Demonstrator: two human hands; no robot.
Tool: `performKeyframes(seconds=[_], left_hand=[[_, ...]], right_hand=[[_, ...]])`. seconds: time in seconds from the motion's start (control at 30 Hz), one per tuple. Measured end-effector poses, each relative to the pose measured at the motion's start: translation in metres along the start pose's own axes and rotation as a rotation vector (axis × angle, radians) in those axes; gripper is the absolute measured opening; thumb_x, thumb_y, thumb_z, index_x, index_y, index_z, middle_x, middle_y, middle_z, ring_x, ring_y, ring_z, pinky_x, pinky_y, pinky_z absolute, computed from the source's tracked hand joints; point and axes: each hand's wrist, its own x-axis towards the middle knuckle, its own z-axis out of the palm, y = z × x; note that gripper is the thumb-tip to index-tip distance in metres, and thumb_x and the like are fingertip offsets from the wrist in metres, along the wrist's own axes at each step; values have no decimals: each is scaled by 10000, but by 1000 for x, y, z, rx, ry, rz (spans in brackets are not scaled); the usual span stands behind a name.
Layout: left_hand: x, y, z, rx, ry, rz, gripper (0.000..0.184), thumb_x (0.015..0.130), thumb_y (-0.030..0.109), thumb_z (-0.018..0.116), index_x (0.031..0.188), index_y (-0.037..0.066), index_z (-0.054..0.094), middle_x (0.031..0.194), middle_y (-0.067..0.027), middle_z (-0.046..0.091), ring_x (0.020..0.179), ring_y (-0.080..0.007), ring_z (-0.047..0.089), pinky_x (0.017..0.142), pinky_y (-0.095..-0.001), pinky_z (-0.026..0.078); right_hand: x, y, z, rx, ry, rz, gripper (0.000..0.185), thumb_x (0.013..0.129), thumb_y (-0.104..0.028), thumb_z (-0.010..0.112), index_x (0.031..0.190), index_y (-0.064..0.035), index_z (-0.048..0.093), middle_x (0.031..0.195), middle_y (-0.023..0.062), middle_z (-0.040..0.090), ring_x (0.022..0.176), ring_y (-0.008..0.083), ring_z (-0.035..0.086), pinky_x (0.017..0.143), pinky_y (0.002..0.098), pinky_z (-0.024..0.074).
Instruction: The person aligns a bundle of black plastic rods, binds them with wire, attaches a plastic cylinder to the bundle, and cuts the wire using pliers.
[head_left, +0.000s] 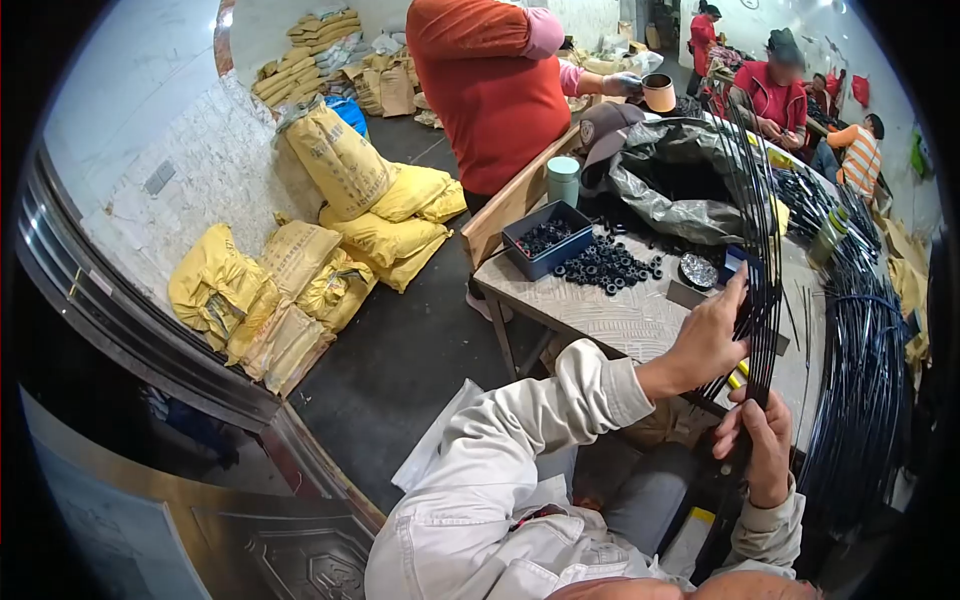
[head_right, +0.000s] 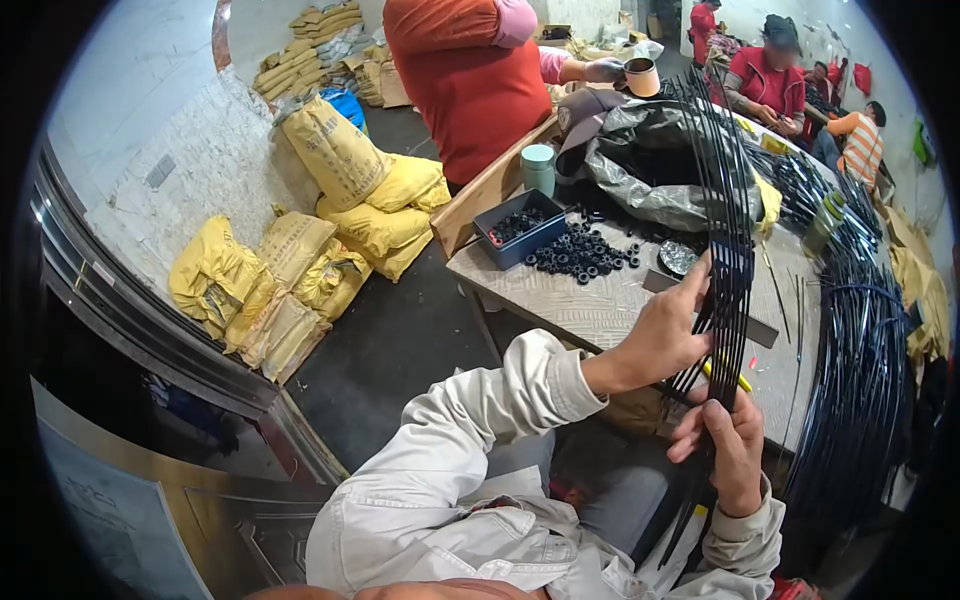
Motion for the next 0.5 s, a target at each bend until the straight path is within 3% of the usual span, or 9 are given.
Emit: performKeyframes(seconds=[0.03, 0.1, 0.13, 0.4, 0.5], left_hand=[[1, -4, 0, 3, 4, -8, 760, 737, 44, 625, 1365, -36, 205, 958, -190, 630, 892, -295, 627, 758, -329, 476], [10, -3, -6, -138, -20, -101, 264, 789, 30, 558, 1045, -37, 549, 683, -65, 599, 629, -67, 514, 558, -287, 431], [12, -3, -7, -220, 13, -82, 85, 806, 7, 531, 842, -41, 591, 628, -41, 563, 637, -22, 435, 544, -255, 411], [16, -10, -15, -239, -56, -145, 80, 821, 30, 564, 845, -30, 610, 644, -22, 577, 655, -22, 456, 567, -240, 424], [10, -20, -9, -427, -167, -173, 135, 829, 98, 619, 874, -29, 625, 720, 17, 610, 678, -34, 507, 601, -227, 434]], right_hand=[[0, 0, 2, -7, -22, 8, 228, 934, -187, 468, 1020, 24, 475, 651, 126, 593, 446, 159, 573, 420, 220, 464], [0, 0, 6, -14, -44, 25, 235, 932, -196, 474, 1017, 23, 473, 651, 129, 596, 450, 165, 580, 423, 222, 468], [0, 0, 7, 5, -59, 42, 239, 930, -198, 479, 1015, 25, 472, 652, 132, 597, 454, 168, 585, 426, 224, 472], [5, -1, 11, 21, -64, 68, 226, 927, -181, 471, 1012, 29, 465, 647, 135, 597, 447, 170, 584, 417, 220, 468], [9, -14, 10, -39, 29, 27, 195, 931, -150, 407, 1016, 17, 460, 617, 115, 575, 407, 142, 545, 378, 204, 430]])
